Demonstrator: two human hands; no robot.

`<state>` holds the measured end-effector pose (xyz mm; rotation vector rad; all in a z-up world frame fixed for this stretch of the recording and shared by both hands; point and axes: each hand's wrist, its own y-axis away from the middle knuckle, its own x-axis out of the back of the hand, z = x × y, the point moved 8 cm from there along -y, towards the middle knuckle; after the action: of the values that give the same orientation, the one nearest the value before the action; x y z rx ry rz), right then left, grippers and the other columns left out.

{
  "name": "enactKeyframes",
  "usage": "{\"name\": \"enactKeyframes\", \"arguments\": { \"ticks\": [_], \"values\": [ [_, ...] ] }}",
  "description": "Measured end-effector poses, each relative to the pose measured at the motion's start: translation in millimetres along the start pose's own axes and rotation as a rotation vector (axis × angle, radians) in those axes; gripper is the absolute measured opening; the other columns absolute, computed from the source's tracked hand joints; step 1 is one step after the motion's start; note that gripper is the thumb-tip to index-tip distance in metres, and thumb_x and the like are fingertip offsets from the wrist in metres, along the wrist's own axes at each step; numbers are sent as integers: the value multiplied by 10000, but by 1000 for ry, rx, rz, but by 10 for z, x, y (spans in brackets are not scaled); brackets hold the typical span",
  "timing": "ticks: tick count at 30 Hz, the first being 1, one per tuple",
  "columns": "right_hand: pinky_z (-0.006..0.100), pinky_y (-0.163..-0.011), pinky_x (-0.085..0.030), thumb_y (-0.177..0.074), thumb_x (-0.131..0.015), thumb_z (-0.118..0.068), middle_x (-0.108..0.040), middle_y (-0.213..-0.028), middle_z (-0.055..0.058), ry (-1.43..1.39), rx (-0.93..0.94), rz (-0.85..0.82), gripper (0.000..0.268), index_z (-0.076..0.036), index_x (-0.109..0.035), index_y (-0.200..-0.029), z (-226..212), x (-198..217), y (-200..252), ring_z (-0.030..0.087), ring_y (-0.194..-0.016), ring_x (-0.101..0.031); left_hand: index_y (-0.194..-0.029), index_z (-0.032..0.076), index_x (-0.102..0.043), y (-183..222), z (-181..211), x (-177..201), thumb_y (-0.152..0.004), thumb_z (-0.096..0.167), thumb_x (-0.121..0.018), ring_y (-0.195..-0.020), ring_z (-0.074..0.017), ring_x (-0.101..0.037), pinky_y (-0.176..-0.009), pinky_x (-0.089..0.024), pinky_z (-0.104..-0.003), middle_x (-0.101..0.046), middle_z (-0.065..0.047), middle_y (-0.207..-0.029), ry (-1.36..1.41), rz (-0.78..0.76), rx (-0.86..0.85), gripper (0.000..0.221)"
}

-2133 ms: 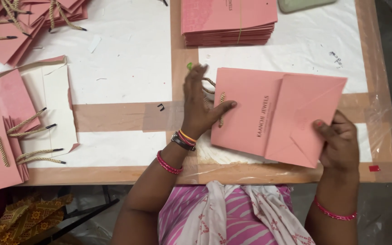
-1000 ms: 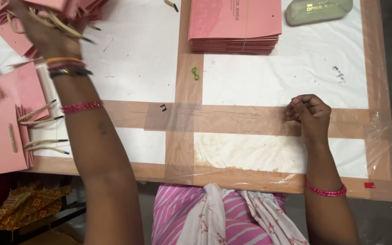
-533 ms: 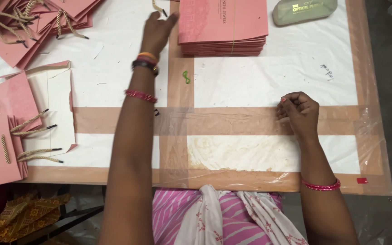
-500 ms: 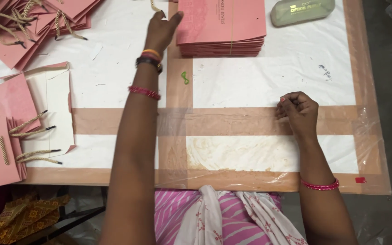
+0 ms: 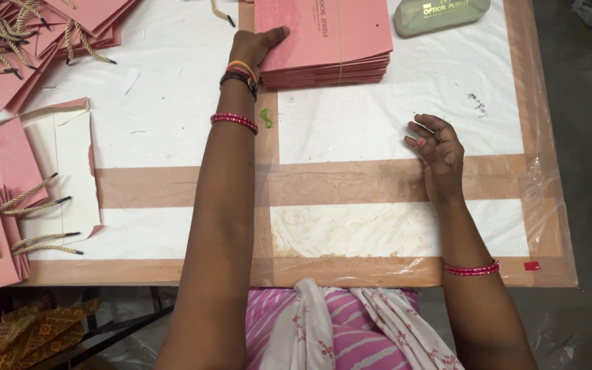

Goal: Attaching rope handles to paper bags and stacking the finished products.

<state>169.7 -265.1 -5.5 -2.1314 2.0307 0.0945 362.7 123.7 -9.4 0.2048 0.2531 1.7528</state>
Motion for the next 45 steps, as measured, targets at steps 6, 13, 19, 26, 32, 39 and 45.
{"name": "enactKeyframes", "arguments": {
  "ticks": [6,13,19,26,32,39,45],
  "values": [
    [422,-1154,-508,-994,-716,-275,-544,-1453,144,-79,2,12,565,8,-486,-1425,35,32,-10,265,-1370,-550,-995,-17,-751,639,-95,-322,-812,275,-850,-772,-184,-774,-645,-658,-331,-788,-112,-901,-211,-274,8,359],
    [432,-1128,-517,-1022,-688,-221,-552,-1417,152,-108,-18,84,497,24,-491,-1407,149,125,-5,270,-1328,-587,-1018,25,-781,568,383,-324,-875,375,-800,-814,-220,-743,-724,-604,-318,-796,-122,-924,-560,-188,-356,379],
    [446,-1143,-505,-1027,-648,-213,-556,-1424,179,-243,-15,51,514,39,-470,-1438,222,176,-30,296,-1332,-590,-1159,-172,-649,-340,96,-682,-828,535,-966,-999,-403,-687,-822,-559,-482,-683,-317,-1113,-639,-64,-815,842],
    [443,-1113,-500,-1056,-591,-395,-608,-1337,192,-468,-123,50,605,66,-503,-1438,399,390,-43,274,-1240,-608,-1223,-98,-598,994,-194,-866,-693,534,-825,-777,-274,-778,-689,-647,-353,-763,-222,-966,-642,-441,-60,855],
    [398,-990,-544,-1037,-582,-534,-680,-1221,168,-297,-318,83,678,68,-591,-1349,507,655,112,234,-1102,-665,-1115,-106,-651,1631,-244,-702,-807,504,-820,-798,-223,-732,-696,-582,-312,-747,-202,-936,-740,-414,-113,703],
    [360,-980,-545,-937,-655,-505,-627,-1362,160,-309,-415,-14,751,13,-490,-1455,77,322,284,217,-1219,-644,-1012,-41,-644,2193,-555,-876,-750,478,-834,-726,-156,-704,-631,-585,-291,-715,-100,-843,-412,-712,46,612],
    [379,-978,-522,-910,-666,-349,-617,-1369,168,-284,-365,-97,763,39,-429,-1522,-171,145,310,240,-1234,-613,-944,-28,-713,2207,-544,-884,-744,484,-866,-701,-137,-640,-634,-515,-268,-692,-74,-789,-585,-634,-83,570]
  ]
}}
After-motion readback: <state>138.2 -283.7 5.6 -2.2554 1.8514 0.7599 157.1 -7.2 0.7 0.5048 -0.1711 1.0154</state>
